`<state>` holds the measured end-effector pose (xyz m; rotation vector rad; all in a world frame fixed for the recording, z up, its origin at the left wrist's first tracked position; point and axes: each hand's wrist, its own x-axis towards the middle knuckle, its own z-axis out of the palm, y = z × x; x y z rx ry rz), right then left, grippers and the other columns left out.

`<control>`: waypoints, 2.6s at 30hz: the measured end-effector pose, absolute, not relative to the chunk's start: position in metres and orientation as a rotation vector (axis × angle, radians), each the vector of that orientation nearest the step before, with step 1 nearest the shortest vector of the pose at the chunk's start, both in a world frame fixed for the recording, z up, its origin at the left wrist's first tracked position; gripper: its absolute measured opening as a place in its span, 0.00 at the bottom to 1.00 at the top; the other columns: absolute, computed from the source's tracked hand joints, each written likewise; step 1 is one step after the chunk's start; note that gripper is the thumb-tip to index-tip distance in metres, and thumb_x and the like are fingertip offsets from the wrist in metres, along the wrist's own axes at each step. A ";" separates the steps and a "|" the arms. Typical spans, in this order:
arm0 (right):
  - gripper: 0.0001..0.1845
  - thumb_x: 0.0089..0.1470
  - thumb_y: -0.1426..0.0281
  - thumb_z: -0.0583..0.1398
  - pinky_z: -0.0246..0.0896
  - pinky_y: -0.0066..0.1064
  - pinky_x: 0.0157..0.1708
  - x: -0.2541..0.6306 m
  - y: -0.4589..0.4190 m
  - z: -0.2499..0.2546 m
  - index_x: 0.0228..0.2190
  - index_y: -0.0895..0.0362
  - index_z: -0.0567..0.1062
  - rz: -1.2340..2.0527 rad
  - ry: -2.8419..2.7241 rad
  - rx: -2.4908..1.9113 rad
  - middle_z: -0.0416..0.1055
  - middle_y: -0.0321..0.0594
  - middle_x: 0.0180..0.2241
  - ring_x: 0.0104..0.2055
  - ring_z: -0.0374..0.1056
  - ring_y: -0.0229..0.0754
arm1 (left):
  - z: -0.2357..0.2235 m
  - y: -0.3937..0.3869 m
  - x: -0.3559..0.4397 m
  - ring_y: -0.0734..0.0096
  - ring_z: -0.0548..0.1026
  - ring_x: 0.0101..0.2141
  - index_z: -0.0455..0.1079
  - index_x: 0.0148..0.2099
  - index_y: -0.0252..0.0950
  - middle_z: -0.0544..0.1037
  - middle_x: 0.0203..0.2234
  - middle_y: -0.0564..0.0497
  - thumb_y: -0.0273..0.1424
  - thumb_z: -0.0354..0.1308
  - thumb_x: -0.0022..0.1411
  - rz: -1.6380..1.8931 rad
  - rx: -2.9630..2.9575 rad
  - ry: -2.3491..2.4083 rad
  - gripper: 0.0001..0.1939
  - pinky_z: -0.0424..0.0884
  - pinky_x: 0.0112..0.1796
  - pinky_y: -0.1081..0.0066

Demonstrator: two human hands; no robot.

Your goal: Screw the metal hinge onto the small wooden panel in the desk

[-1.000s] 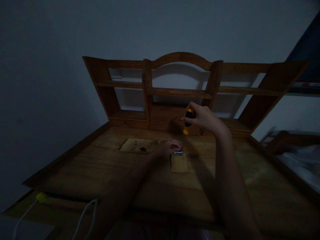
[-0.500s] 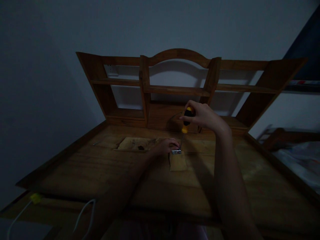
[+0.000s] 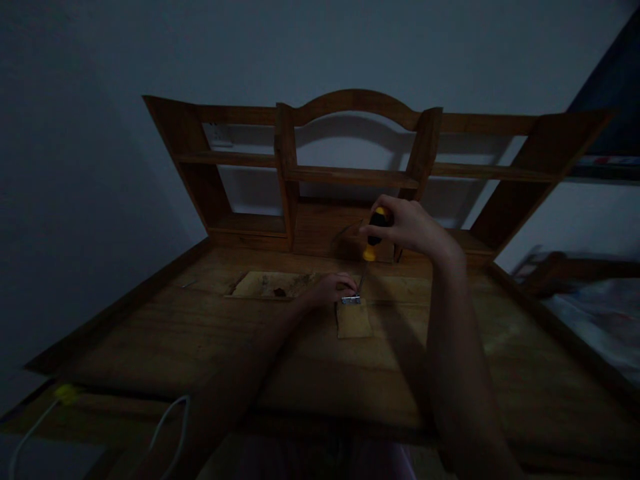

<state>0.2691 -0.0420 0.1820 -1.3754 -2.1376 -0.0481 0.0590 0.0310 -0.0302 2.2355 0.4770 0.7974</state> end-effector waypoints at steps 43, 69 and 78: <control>0.15 0.54 0.64 0.63 0.63 0.40 0.43 0.250 -0.041 0.177 0.41 0.52 0.67 0.059 -2.192 -1.404 0.74 0.44 0.43 0.43 0.71 0.50 | -0.030 0.032 0.059 0.65 0.78 0.40 0.78 0.41 0.33 0.81 0.39 0.45 0.33 0.62 0.68 0.798 2.290 0.503 0.08 0.72 0.45 0.68; 0.16 0.56 0.66 0.61 0.63 0.47 0.54 0.249 -0.034 0.172 0.46 0.52 0.69 -0.063 -2.241 -1.346 0.73 0.46 0.49 0.52 0.70 0.55 | -0.030 0.031 0.059 0.66 0.79 0.42 0.77 0.42 0.34 0.82 0.40 0.47 0.32 0.61 0.68 0.788 2.331 0.540 0.07 0.72 0.48 0.68; 0.14 0.60 0.65 0.62 0.63 0.44 0.51 0.246 -0.035 0.168 0.47 0.53 0.69 -0.098 -2.220 -1.391 0.74 0.48 0.48 0.50 0.71 0.54 | -0.028 0.029 0.060 0.67 0.78 0.42 0.77 0.41 0.35 0.81 0.39 0.47 0.33 0.62 0.68 0.773 2.306 0.565 0.06 0.71 0.48 0.68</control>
